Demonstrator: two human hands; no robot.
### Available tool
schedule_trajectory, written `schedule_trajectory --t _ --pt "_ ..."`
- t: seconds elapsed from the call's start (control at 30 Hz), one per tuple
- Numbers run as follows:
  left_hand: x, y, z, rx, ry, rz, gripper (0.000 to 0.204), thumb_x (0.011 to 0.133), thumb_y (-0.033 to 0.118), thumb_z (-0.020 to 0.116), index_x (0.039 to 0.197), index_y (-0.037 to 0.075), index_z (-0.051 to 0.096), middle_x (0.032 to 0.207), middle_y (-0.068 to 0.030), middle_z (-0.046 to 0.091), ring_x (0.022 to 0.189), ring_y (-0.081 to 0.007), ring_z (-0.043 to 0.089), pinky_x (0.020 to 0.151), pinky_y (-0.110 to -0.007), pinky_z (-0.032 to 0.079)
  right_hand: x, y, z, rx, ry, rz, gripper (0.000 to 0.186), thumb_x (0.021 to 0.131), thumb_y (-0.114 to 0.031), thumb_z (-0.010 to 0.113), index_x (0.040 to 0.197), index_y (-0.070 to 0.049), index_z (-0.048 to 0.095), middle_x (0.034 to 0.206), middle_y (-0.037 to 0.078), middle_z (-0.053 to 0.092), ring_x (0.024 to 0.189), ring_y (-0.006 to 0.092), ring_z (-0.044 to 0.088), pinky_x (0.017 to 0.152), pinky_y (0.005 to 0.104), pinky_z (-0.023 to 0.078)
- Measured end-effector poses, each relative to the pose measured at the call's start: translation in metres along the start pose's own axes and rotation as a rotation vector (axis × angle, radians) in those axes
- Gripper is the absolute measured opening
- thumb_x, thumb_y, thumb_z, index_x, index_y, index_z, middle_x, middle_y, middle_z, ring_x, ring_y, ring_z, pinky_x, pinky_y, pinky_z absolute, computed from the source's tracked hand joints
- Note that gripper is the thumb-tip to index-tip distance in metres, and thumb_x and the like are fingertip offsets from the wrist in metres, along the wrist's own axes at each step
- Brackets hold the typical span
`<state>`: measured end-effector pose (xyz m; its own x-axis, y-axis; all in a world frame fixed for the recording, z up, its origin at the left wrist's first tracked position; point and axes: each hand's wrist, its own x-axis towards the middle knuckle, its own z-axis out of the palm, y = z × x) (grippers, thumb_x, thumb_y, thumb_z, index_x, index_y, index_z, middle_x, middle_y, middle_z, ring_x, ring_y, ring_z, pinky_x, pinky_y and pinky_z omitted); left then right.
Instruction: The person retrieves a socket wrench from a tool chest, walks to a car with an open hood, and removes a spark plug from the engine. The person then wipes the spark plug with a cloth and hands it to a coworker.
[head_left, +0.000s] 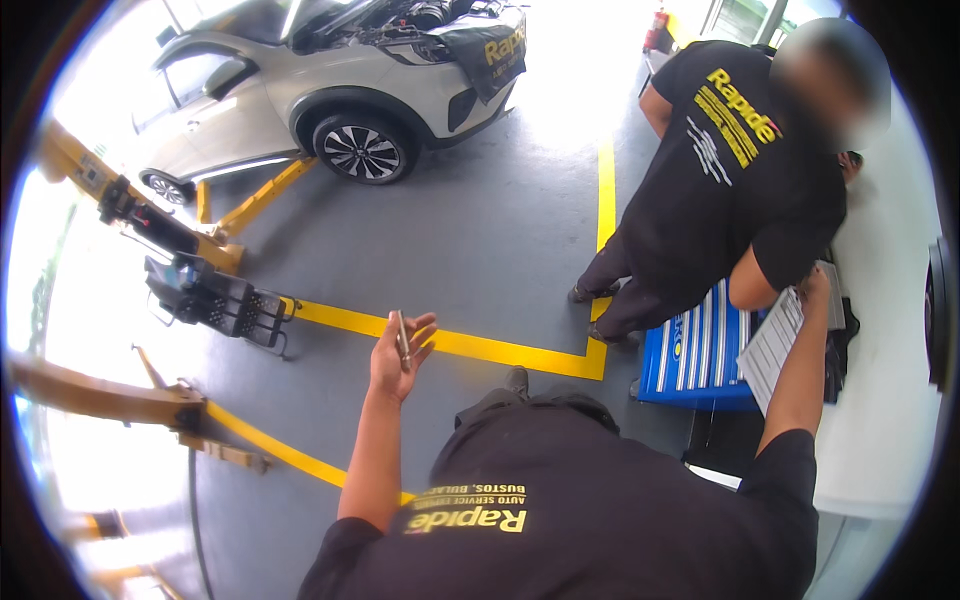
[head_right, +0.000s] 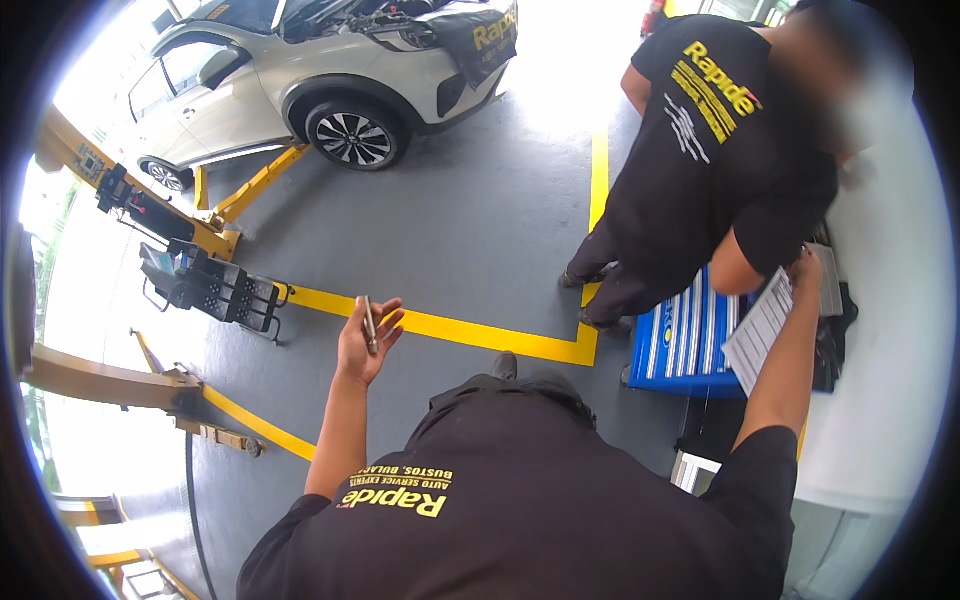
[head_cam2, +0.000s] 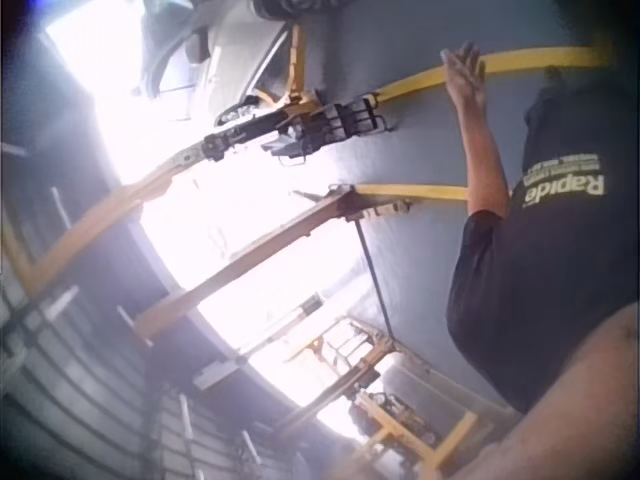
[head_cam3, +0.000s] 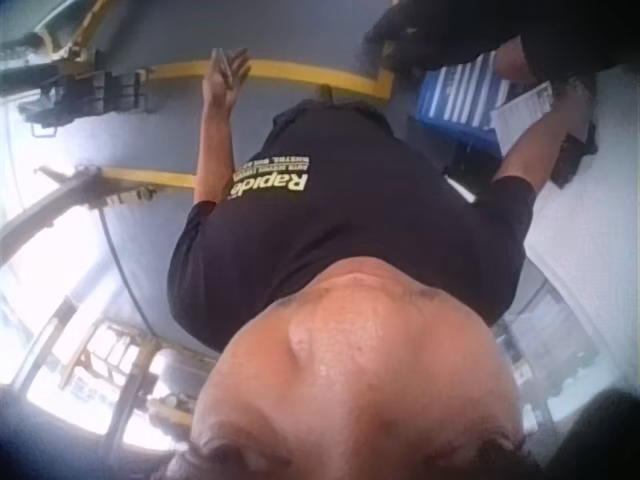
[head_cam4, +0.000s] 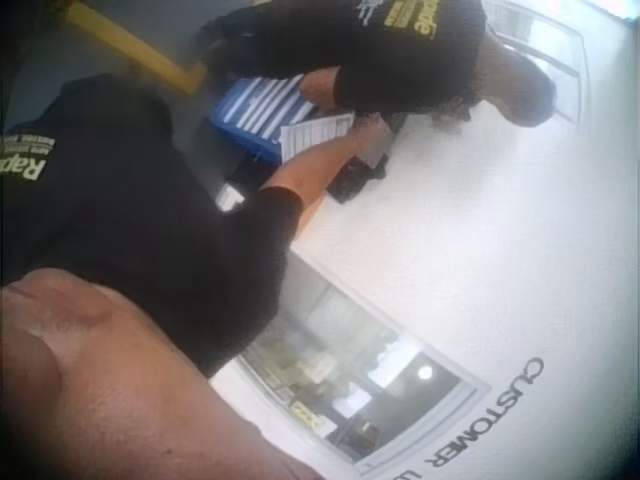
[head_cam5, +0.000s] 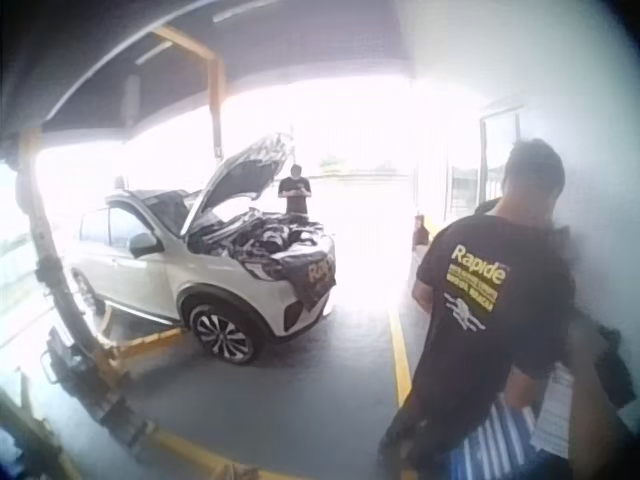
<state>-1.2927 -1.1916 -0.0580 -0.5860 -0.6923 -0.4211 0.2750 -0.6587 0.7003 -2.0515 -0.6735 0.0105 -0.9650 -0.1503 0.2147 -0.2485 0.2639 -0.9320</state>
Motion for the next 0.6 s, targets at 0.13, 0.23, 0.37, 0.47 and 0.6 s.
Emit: schedule_trajectory --t 0.13,0.23,0.37,0.47,0.6 --pt "0.071 0.048 0.062 0.105 -0.006 -0.041 0.040 0.108 0.046 0.043 0.088 0.014 0.059 0.123 -0.0154 0.066 0.115 -0.0261 0.062 0.099 -0.041 0.048 0.013 0.040 0.048 -0.081 0.113 0.140 0.028 0.099 -0.020 0.059 0.117 -0.001 0.068 0.104 0.011 0.072 0.091 0.0201 0.070 0.078 0.0333 0.057" --pt "0.142 0.066 0.099 0.142 -0.047 -0.044 0.041 0.108 0.046 0.042 0.088 0.015 0.059 0.124 -0.0159 0.066 0.117 -0.0270 0.061 0.102 -0.043 0.047 0.034 0.043 0.072 -0.145 0.153 0.178 0.028 0.099 -0.021 0.059 0.117 -0.002 0.069 0.104 0.011 0.072 0.091 0.0208 0.070 0.078 0.0338 0.057" --pt "0.227 0.083 0.166 0.187 -0.125 -0.014 0.040 0.108 0.045 0.041 0.089 0.015 0.059 0.124 -0.0165 0.066 0.120 -0.0284 0.059 0.106 -0.045 0.045 0.046 0.065 0.077 -0.215 0.214 0.195 0.028 0.099 -0.021 0.059 0.115 -0.002 0.069 0.104 0.011 0.072 0.092 0.0217 0.070 0.079 0.0344 0.058" --pt "0.278 0.090 0.195 0.171 -0.133 -0.042 0.041 0.108 0.046 0.041 0.089 0.015 0.059 0.125 -0.0165 0.066 0.121 -0.0288 0.059 0.106 -0.045 0.044 0.067 0.066 0.107 -0.286 0.199 0.205 0.028 0.098 -0.022 0.059 0.115 -0.002 0.070 0.104 0.011 0.072 0.092 0.0224 0.070 0.079 0.0349 0.058" --pt "0.337 0.105 0.252 0.237 -0.180 -0.076 0.041 0.107 0.048 0.042 0.092 0.014 0.059 0.126 -0.0167 0.065 0.121 -0.0279 0.059 0.105 -0.043 0.045 0.092 0.088 0.143 -0.392 0.147 0.209 0.028 0.098 -0.022 0.059 0.114 -0.003 0.071 0.104 0.011 0.073 0.093 0.0233 0.070 0.080 0.0355 0.058"
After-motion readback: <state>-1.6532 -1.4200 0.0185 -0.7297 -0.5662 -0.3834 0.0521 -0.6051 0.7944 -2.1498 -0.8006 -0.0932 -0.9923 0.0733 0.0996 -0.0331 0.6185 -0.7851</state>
